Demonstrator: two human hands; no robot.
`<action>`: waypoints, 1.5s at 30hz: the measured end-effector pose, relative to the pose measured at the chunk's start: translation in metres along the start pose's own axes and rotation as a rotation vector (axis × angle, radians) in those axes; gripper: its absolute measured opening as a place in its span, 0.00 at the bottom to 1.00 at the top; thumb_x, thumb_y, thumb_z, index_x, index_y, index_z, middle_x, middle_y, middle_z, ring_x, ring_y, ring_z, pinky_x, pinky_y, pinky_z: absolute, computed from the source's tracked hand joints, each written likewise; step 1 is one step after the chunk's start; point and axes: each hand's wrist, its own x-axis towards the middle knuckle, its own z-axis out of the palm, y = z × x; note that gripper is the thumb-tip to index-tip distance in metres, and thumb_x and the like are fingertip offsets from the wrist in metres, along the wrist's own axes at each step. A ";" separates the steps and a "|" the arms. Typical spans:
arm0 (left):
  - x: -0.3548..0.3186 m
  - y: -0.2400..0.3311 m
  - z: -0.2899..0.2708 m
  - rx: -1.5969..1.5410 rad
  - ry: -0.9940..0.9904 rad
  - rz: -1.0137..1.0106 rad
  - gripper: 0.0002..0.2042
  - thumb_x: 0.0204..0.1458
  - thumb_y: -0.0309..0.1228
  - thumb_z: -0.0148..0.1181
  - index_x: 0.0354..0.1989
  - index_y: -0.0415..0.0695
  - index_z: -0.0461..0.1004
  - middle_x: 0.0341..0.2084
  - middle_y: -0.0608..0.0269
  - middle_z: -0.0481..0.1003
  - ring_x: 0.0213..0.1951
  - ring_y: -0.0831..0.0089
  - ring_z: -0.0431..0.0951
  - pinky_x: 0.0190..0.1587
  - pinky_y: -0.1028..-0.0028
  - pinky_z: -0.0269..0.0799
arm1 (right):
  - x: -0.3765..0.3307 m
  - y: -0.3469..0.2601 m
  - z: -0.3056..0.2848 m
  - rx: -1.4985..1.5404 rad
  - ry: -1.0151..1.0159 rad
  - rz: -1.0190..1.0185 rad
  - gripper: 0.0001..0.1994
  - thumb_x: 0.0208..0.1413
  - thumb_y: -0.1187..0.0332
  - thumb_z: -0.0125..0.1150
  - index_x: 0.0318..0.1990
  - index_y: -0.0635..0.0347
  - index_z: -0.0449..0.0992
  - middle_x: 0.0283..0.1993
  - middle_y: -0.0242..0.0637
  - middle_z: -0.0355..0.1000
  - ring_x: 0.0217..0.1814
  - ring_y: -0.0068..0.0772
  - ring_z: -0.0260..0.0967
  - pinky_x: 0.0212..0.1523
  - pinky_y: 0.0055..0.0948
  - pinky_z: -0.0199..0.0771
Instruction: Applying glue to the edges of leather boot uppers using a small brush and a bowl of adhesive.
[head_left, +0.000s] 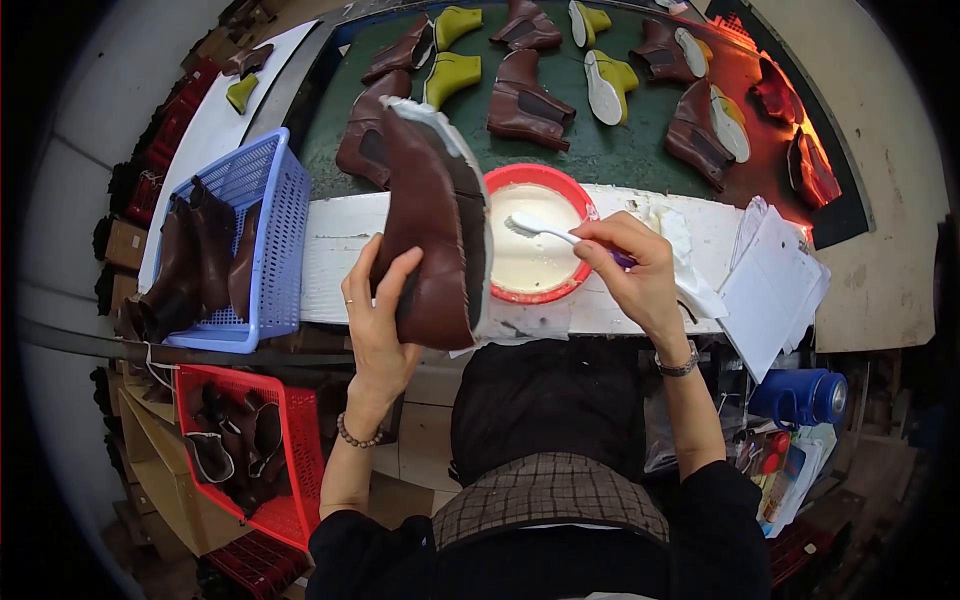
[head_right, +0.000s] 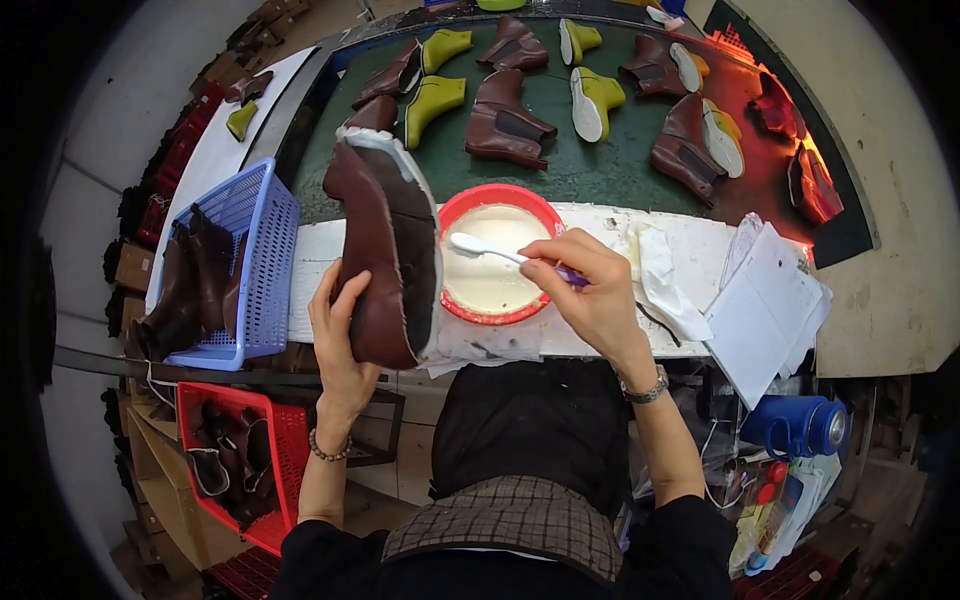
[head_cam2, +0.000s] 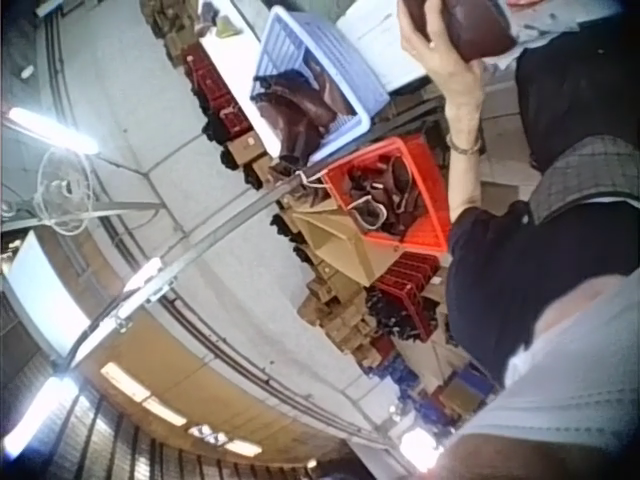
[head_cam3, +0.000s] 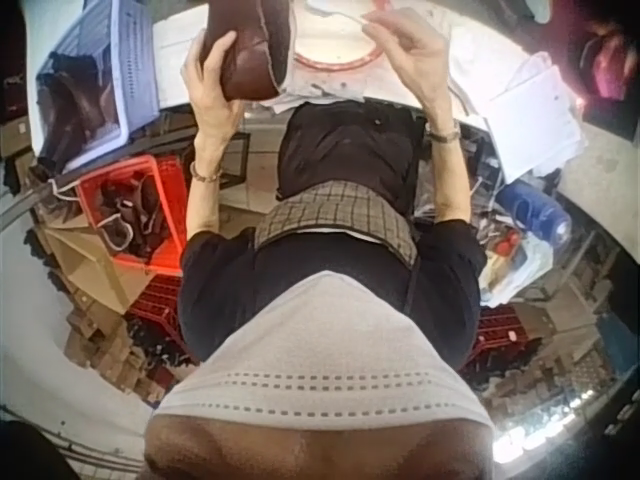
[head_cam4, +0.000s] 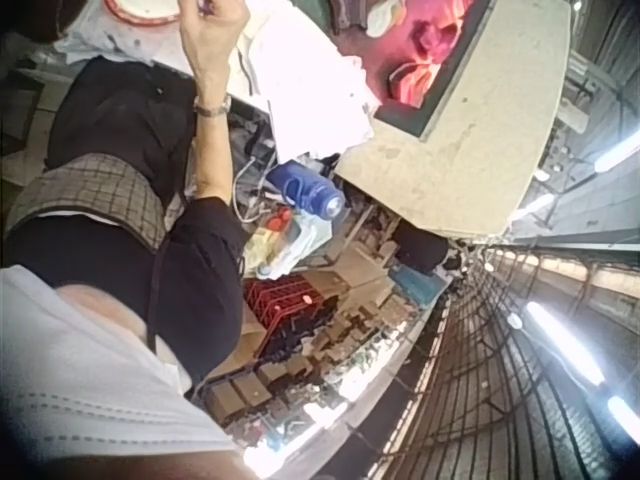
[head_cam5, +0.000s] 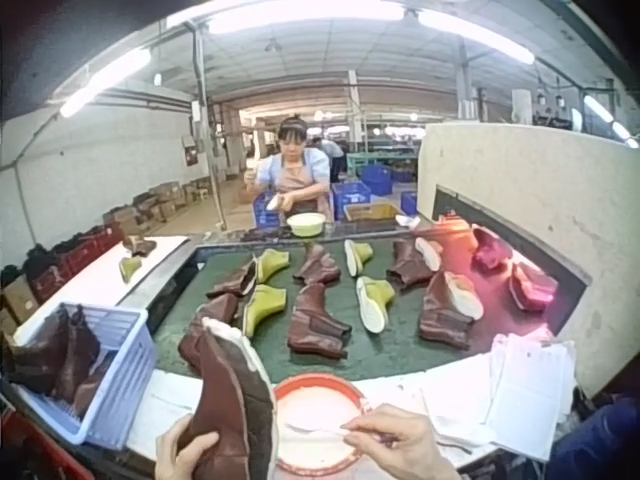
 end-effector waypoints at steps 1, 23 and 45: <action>-0.001 0.003 0.002 0.020 -0.015 0.040 0.36 0.41 0.17 0.69 0.65 0.50 0.72 0.68 0.42 0.61 0.65 0.43 0.64 0.66 0.55 0.63 | 0.000 0.000 0.001 0.037 -0.026 0.000 0.07 0.58 0.76 0.69 0.43 0.67 0.84 0.32 0.33 0.74 0.32 0.19 0.65 0.32 0.21 0.62; 0.024 0.007 0.023 -0.135 0.335 0.081 0.32 0.50 0.24 0.71 0.66 0.37 0.68 0.65 0.39 0.66 0.64 0.48 0.68 0.66 0.58 0.64 | -0.005 -0.008 0.011 0.040 -0.014 -0.160 0.09 0.53 0.78 0.74 0.42 0.64 0.86 0.40 0.35 0.78 0.38 0.22 0.76 0.37 0.19 0.75; -0.023 -0.073 -0.026 -0.830 0.267 -0.636 0.16 0.42 0.11 0.57 0.42 0.35 0.75 0.36 0.62 0.78 0.35 0.72 0.78 0.39 0.74 0.76 | 0.009 0.051 -0.017 -0.904 -0.127 -0.180 0.08 0.56 0.62 0.71 0.38 0.56 0.86 0.36 0.34 0.80 0.31 0.38 0.77 0.31 0.33 0.74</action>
